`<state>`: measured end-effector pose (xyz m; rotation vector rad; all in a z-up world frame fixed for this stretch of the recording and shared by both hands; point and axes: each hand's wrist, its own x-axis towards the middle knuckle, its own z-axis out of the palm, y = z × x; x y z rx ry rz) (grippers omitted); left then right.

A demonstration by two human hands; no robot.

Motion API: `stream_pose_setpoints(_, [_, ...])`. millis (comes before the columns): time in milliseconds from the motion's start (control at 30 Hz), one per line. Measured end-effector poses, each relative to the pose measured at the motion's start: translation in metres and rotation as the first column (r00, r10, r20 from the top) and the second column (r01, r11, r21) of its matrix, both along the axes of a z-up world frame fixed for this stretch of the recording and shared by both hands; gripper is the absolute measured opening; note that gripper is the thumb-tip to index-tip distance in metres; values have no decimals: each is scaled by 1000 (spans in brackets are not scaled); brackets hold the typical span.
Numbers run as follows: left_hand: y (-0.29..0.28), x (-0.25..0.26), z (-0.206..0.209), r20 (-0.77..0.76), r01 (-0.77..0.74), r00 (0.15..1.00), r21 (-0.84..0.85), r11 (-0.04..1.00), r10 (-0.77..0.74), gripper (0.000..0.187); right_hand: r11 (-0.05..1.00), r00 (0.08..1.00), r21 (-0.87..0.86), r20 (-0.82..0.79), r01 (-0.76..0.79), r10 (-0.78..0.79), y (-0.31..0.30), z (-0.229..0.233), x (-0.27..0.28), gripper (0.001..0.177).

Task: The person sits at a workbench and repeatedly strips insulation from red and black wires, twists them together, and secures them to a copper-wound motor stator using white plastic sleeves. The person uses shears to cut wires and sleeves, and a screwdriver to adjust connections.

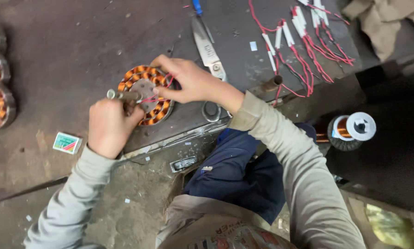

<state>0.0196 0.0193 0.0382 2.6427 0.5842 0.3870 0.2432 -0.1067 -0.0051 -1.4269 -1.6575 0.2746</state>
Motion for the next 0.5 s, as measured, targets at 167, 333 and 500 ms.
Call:
stream_pose_setpoints(167, [-10, 1, -9, 237, 90, 963, 152, 984, -125, 16, 1000, 1000, 20, -10, -20, 20, 1, 4, 0, 48])
stream_pose_setpoints(333, [-12, -2, -13, 324, 3, 946, 4, 1000, -4, 14, 1000, 999, 7, -27, -22, 23, -1, 5, 3, 46])
stream_pose_setpoints(500, [18, -20, -5, 196, 46, 980, -7, 999, -44, 15, 998, 999, -62, -27, -28, 27, 7, 2, 8, 49])
